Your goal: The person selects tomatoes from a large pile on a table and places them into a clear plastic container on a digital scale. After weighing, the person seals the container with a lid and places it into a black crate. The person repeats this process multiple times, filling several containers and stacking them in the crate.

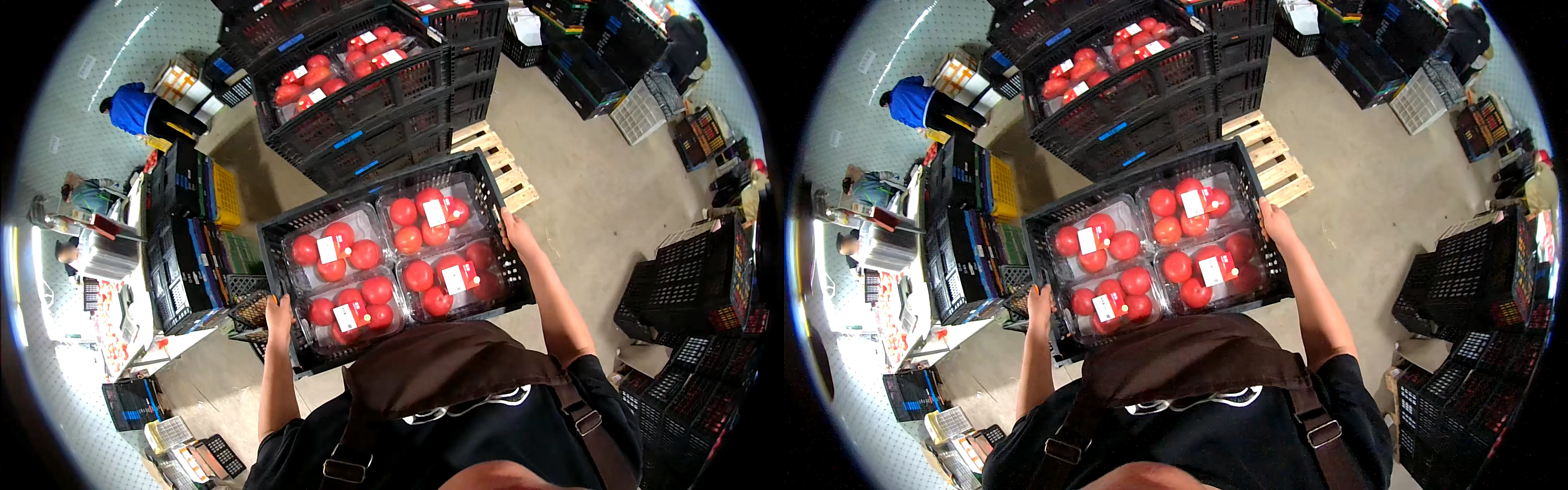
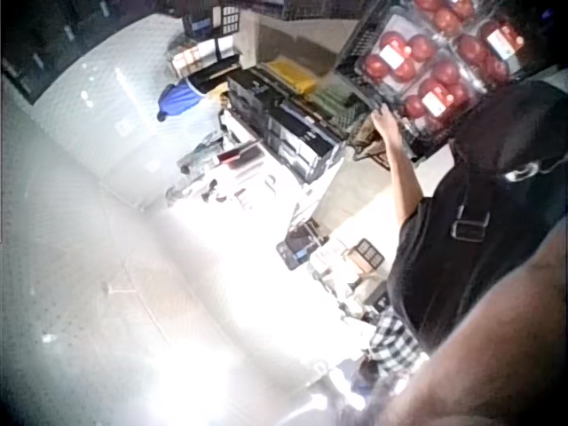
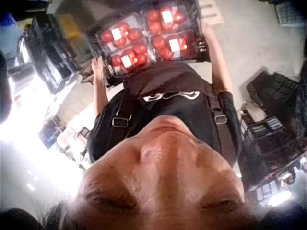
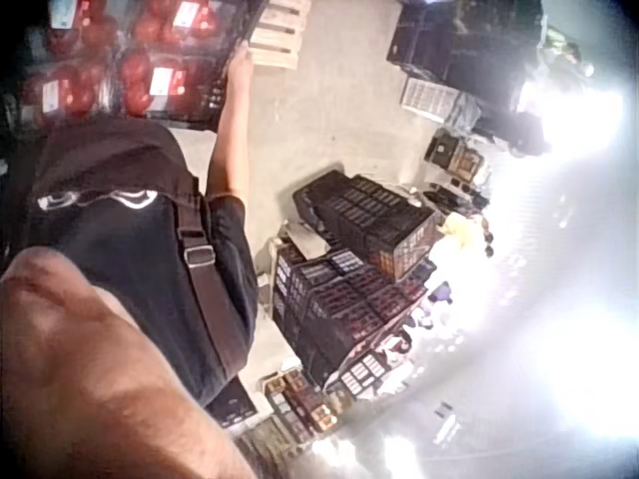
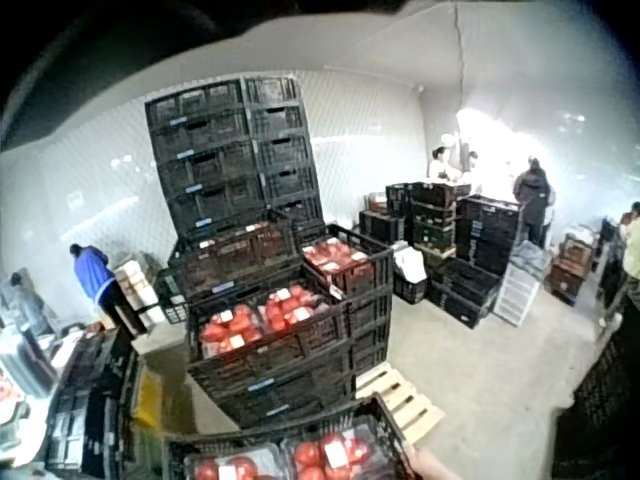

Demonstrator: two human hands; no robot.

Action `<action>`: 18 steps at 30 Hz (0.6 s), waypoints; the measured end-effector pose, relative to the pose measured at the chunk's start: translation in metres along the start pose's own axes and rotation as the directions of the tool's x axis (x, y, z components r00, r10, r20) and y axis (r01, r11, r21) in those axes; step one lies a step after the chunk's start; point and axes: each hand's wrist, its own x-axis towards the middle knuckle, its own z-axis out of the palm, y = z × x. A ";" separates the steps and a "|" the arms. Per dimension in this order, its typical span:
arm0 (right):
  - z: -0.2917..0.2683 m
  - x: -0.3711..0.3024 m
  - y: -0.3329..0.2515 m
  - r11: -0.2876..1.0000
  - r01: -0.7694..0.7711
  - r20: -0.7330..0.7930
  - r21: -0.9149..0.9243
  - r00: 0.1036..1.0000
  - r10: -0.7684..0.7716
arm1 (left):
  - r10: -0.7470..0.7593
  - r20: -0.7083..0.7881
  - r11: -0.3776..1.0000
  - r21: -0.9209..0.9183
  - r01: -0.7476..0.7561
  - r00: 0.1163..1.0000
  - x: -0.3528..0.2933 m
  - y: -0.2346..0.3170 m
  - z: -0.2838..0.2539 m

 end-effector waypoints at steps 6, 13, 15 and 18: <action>-0.009 0.060 -0.020 0.994 -0.112 0.051 0.001 0.992 0.111 | -0.101 0.120 0.992 -0.068 0.110 0.988 0.078 0.021 0.046; -0.033 0.134 0.039 0.958 -0.200 0.070 -0.208 0.973 0.218 | -0.229 0.119 0.973 -0.004 0.231 0.966 0.096 -0.068 0.126; -0.049 0.142 0.068 0.935 -0.253 0.024 -0.250 0.963 0.267 | -0.264 0.067 0.963 0.073 0.259 0.962 0.073 -0.121 0.152; -0.088 0.171 0.123 0.869 -0.355 -0.079 -0.346 0.934 0.350 | -0.350 0.030 0.929 0.140 0.343 0.936 0.030 -0.148 0.185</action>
